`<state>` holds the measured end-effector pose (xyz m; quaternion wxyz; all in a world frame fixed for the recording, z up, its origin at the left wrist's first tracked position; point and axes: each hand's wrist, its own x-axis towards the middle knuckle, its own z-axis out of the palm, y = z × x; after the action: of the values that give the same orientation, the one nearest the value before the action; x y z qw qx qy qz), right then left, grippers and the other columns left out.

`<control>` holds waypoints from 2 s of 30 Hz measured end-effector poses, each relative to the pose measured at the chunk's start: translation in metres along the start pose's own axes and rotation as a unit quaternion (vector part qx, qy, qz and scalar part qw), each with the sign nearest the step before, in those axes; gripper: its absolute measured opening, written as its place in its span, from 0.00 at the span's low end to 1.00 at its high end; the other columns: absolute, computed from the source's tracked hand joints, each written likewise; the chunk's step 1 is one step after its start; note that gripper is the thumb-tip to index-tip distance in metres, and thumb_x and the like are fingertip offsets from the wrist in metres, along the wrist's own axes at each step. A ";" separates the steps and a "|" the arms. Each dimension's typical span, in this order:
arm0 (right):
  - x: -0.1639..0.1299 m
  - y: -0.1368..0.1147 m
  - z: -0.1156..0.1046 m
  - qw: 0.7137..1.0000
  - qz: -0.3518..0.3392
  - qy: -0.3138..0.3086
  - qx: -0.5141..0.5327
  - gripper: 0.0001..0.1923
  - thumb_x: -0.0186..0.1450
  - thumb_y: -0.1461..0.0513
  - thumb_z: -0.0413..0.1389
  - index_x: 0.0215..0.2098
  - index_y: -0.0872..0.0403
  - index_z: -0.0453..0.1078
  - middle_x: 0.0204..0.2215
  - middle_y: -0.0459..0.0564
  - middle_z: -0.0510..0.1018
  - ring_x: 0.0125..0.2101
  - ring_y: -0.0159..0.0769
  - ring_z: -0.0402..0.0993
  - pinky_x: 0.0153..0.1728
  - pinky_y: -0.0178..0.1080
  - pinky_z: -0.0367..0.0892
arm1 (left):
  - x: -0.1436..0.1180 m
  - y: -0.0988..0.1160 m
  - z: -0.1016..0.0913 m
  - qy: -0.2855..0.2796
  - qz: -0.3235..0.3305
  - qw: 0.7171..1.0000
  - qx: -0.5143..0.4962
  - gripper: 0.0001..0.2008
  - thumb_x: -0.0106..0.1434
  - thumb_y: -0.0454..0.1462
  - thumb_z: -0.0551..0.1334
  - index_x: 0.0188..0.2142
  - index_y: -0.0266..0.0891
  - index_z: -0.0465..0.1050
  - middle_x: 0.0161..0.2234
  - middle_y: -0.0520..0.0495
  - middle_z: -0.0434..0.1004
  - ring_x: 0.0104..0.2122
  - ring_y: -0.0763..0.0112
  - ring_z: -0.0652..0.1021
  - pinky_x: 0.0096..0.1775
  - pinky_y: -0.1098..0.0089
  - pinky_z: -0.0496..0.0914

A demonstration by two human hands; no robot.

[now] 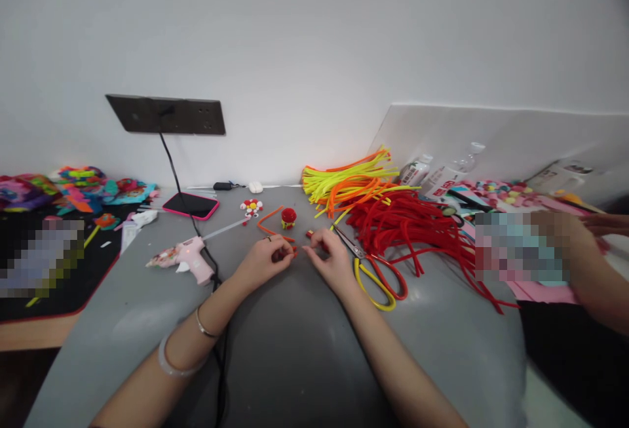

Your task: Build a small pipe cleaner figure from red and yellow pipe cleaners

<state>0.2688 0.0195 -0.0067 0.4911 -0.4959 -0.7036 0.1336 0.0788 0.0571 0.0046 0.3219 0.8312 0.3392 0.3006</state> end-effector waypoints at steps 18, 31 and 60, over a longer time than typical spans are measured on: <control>-0.002 -0.001 -0.003 0.979 0.080 0.094 0.163 0.10 0.62 0.59 0.59 0.26 0.51 0.63 0.26 0.46 0.70 0.29 0.35 0.67 0.32 0.38 0.63 | -0.001 -0.003 0.000 0.012 -0.017 0.999 -0.037 0.03 0.58 0.33 0.58 0.29 0.38 0.71 0.27 0.52 0.69 0.24 0.76 0.67 0.29 0.74 0.62; -0.006 0.004 -0.004 0.959 0.102 0.099 0.246 0.12 0.58 0.59 0.64 0.22 0.53 0.69 0.24 0.48 0.79 0.27 0.36 0.75 0.32 0.39 0.70 | -0.001 -0.002 -0.001 0.013 -0.018 0.999 -0.039 0.03 0.57 0.33 0.59 0.28 0.37 0.71 0.26 0.53 0.68 0.23 0.77 0.66 0.28 0.75 0.62; -0.004 0.007 0.002 0.965 0.129 -0.004 0.229 0.12 0.63 0.53 0.57 0.40 0.51 0.66 0.26 0.44 0.67 0.24 0.32 0.66 0.26 0.35 0.63 | 0.001 0.001 -0.001 0.030 -0.053 0.994 -0.086 0.08 0.61 0.38 0.59 0.29 0.36 0.71 0.22 0.54 0.67 0.21 0.77 0.65 0.26 0.74 0.60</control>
<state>0.2709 0.0201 -0.0146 0.5674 -0.4562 -0.5866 0.3548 0.0786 0.0577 0.0062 0.3973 0.7718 0.3650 0.3365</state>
